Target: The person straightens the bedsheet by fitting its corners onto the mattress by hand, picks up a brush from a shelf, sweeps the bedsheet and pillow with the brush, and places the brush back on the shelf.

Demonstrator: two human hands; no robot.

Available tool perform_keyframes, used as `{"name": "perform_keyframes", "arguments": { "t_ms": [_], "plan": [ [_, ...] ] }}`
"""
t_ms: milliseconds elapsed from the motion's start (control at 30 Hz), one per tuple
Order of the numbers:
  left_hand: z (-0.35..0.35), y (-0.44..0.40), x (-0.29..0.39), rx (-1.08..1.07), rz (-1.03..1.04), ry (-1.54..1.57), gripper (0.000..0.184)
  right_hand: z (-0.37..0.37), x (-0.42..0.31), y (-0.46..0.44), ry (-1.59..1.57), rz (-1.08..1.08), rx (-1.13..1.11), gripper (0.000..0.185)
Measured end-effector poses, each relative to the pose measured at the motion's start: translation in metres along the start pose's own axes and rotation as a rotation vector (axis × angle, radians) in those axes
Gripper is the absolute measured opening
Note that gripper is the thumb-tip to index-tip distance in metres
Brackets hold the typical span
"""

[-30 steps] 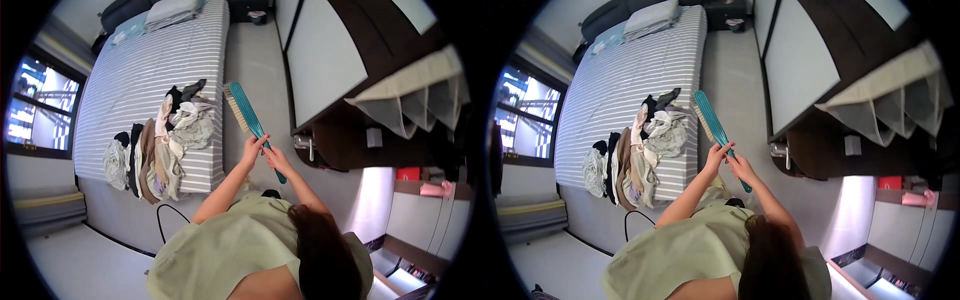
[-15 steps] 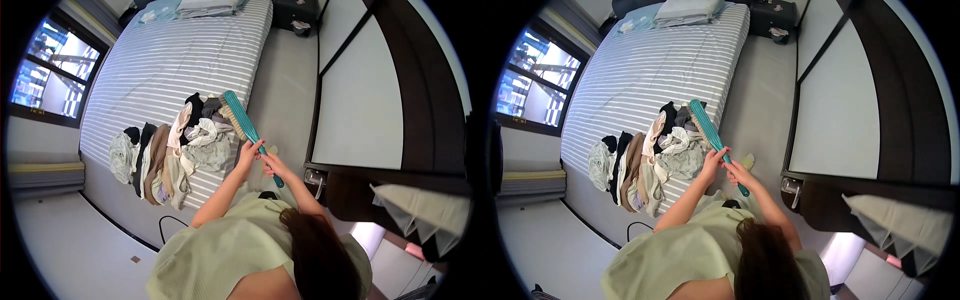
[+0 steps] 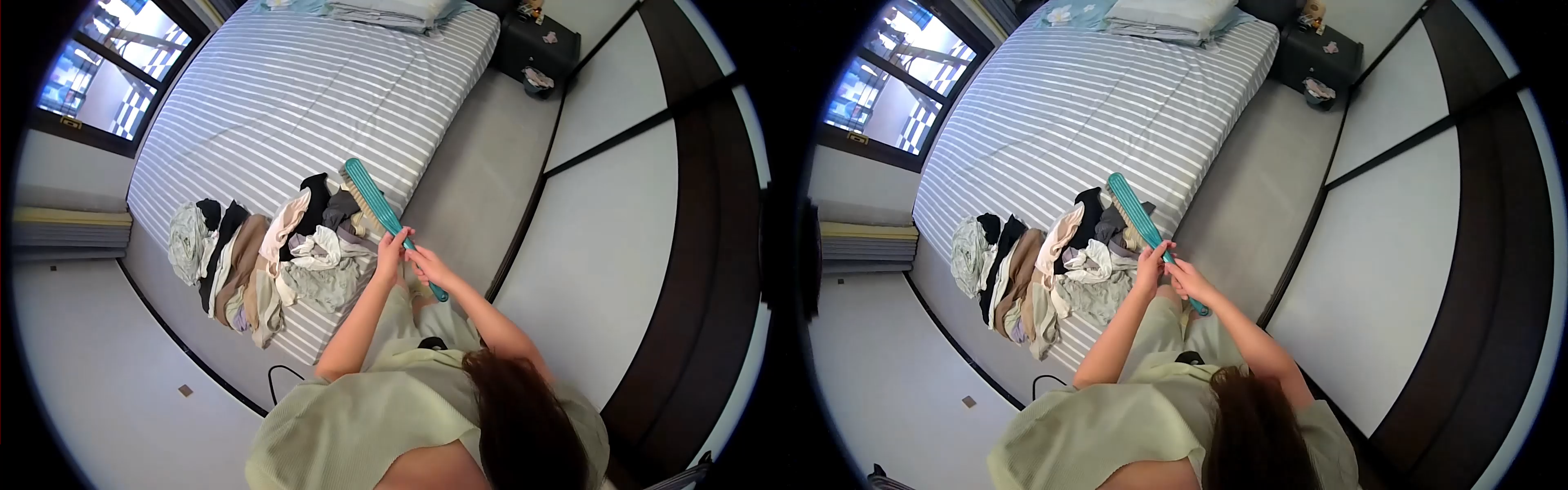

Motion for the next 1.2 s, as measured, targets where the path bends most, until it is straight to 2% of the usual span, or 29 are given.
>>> {"name": "perform_keyframes", "arguments": {
  "t_ms": [167,300,333,433,533,567,600,633,700,800,933,1067,1133,1167,1200],
  "plan": [
    [-0.034,-0.057,0.033,0.134,0.029,0.070,0.022,-0.003,0.010,-0.091,-0.019,0.082,-0.024,0.022],
    [-0.083,-0.139,0.032,0.262,0.013,0.006,0.025,-0.019,0.039,-0.181,-0.076,0.106,-0.036,0.020],
    [-0.089,-0.157,0.031,0.297,-0.050,-0.038,0.028,-0.028,0.043,-0.205,-0.067,0.064,0.004,0.021],
    [-0.121,-0.233,0.017,0.343,-0.061,-0.196,0.030,-0.056,0.064,-0.258,-0.076,-0.007,0.137,0.024],
    [-0.106,-0.299,-0.012,0.225,-0.114,-0.251,0.035,-0.105,0.098,-0.289,-0.092,0.020,0.367,0.024],
    [-0.101,-0.319,-0.027,0.193,-0.118,-0.279,0.036,-0.127,0.108,-0.295,-0.068,-0.039,0.451,0.023],
    [-0.104,-0.348,-0.053,0.201,-0.091,-0.567,0.034,-0.153,0.129,-0.300,-0.045,-0.097,0.535,0.023],
    [-0.100,-0.369,-0.076,0.195,-0.060,-0.859,0.032,-0.169,0.136,-0.293,-0.183,-0.098,0.613,0.022],
    [-0.033,-0.350,-0.050,0.277,-0.122,-0.999,0.030,-0.199,0.150,-0.275,-0.395,-0.091,0.691,0.023],
    [0.033,-0.342,-0.082,-0.045,-0.238,-0.994,0.030,-0.230,0.147,-0.226,-0.471,-0.121,0.823,0.025],
    [0.086,-0.316,-0.120,-0.396,-0.363,-1.110,0.024,-0.233,0.133,-0.171,-0.309,-0.128,0.953,0.027],
    [0.056,-0.295,-0.077,-0.214,-0.262,-0.721,0.024,-0.208,0.110,-0.181,-0.062,-0.115,0.859,0.030],
    [0.010,-0.290,-0.047,-0.051,-0.159,-0.434,0.020,-0.185,0.108,-0.212,0.033,-0.124,0.715,0.031],
    [-0.014,-0.288,-0.037,-0.014,-0.179,-0.074,0.017,-0.172,0.107,-0.233,0.070,-0.136,0.620,0.031],
    [-0.045,-0.284,-0.012,0.104,-0.090,-0.055,0.017,-0.157,0.112,-0.258,0.129,-0.177,0.525,0.032]
  ]
}}
Point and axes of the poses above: each hand's wrist, its own y-axis away from the middle knuckle, its own z-axis out of the palm, x = y × z, the point moved 9 cm from there along -y, towards the middle knuckle, and after that the axes turned 8 degrees about -z, right-handed, at the moved point
